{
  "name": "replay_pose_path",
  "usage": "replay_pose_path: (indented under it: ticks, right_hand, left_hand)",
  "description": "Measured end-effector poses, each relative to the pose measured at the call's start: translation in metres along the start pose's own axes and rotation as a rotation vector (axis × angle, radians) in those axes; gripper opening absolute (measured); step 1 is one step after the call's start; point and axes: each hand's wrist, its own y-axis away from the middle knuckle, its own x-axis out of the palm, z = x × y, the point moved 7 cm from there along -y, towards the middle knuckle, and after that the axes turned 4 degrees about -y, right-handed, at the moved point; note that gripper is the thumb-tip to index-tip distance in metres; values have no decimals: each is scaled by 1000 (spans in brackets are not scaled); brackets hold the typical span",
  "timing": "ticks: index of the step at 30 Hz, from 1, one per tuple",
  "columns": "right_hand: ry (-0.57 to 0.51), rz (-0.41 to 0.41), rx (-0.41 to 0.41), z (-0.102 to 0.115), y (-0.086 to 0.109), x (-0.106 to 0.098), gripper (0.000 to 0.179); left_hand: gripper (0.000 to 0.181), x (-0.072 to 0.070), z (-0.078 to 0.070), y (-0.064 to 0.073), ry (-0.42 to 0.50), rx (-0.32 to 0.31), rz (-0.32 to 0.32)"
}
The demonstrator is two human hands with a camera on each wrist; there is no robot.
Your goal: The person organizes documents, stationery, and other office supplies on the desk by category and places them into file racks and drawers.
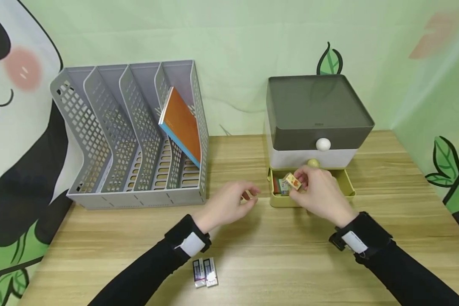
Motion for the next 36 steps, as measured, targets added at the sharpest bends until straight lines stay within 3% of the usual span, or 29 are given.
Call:
replay_pose_path:
  ticks: [8,18,33,36]
  right_hand:
    - [99,-18,-31,-4,-5,1,25]
    - [232,-12,-91,-6,-11,8,25]
    - [242,141,49,-15,-22,27,14]
    - [270,158,80,-18,-23,30,20]
  left_hand:
    - [20,7,-3,-19,60,-51,-30]
    - [11,17,1,-37,-1,-154,-41]
    - [22,28,7,-48,-63,-189,-3]
    - [24,27,6,-49,-70,-190,-4]
